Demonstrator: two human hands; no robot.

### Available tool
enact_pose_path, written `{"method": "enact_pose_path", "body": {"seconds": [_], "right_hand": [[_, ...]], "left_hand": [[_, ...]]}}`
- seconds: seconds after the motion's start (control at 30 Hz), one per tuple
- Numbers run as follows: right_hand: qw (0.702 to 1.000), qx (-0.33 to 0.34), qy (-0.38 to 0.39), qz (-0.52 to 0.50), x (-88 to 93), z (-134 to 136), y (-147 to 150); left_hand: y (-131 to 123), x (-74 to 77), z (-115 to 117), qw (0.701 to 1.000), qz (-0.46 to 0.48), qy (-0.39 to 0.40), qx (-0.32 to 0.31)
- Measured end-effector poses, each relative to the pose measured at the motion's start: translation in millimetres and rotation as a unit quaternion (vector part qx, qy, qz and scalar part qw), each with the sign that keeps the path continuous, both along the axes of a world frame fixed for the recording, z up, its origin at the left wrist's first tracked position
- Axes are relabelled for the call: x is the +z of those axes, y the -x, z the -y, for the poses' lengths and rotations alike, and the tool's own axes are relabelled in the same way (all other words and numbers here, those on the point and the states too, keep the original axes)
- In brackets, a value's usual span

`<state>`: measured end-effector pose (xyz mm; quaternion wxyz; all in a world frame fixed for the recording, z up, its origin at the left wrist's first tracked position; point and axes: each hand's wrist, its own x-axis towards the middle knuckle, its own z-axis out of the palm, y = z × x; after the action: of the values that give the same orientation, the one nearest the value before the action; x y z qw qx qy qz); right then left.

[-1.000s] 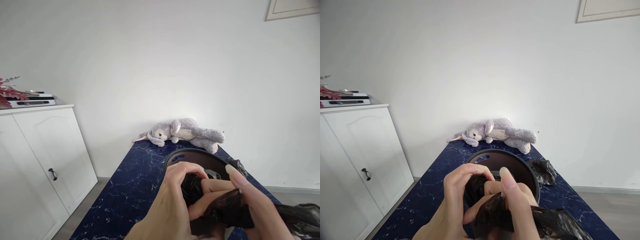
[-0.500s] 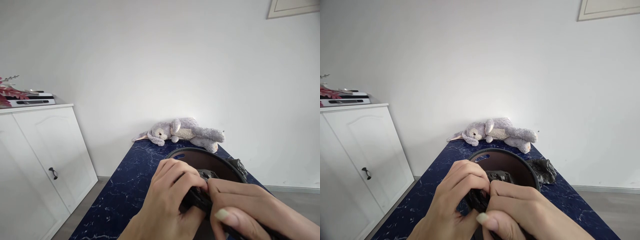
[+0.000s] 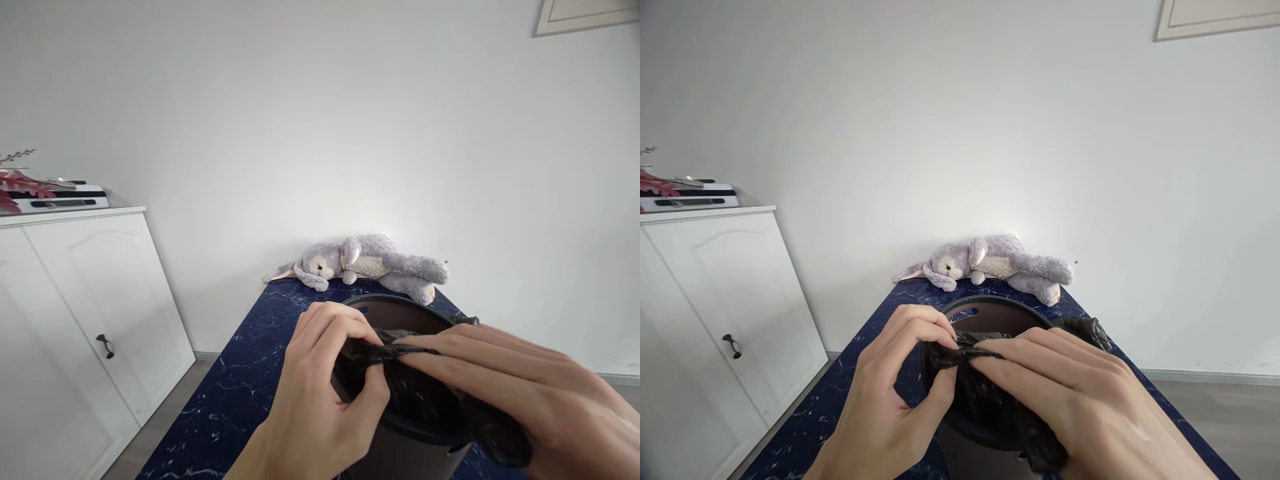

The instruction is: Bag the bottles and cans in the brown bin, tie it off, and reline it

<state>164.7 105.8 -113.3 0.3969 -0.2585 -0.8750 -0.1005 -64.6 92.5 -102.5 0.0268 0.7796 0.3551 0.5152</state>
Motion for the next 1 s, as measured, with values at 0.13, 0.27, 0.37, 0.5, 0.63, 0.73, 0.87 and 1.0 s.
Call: {"method": "enact_pose_path", "body": {"seconds": [0.13,0.27,0.37,0.5,0.63,0.73,0.87,1.0], "right_hand": [[0.997,-0.054,-0.048,0.025,-4.2,-9,1],[0.992,-0.070,-0.091,0.058,1.0,-13,6],[0.992,-0.055,-0.088,0.073,3.8,-13,9],[0.996,-0.036,-0.072,0.029,1.4,-9,13],[0.997,-0.038,-0.066,0.015,0.6,-5,20],[0.998,-0.007,-0.058,0.006,1.5,-2,24],[0.998,0.004,-0.064,-0.028,0.2,0,27],[0.993,-0.034,-0.101,-0.044,-3.9,-1,29]], "left_hand": [[-2,-2.9,1,1.000,0.003,-0.002,0.018],[-3,-1.5,3,1.000,0.011,0.021,-0.004],[-2,1.8,4,0.999,0.026,0.040,-0.017],[2,3.4,5,0.993,0.062,0.096,-0.024],[7,3.4,5,0.978,0.092,0.182,-0.040],[8,4.9,5,0.972,0.108,0.200,-0.066],[7,6.0,5,0.974,0.095,0.197,-0.055],[1,3.2,7,0.982,0.080,0.168,-0.043]]}}
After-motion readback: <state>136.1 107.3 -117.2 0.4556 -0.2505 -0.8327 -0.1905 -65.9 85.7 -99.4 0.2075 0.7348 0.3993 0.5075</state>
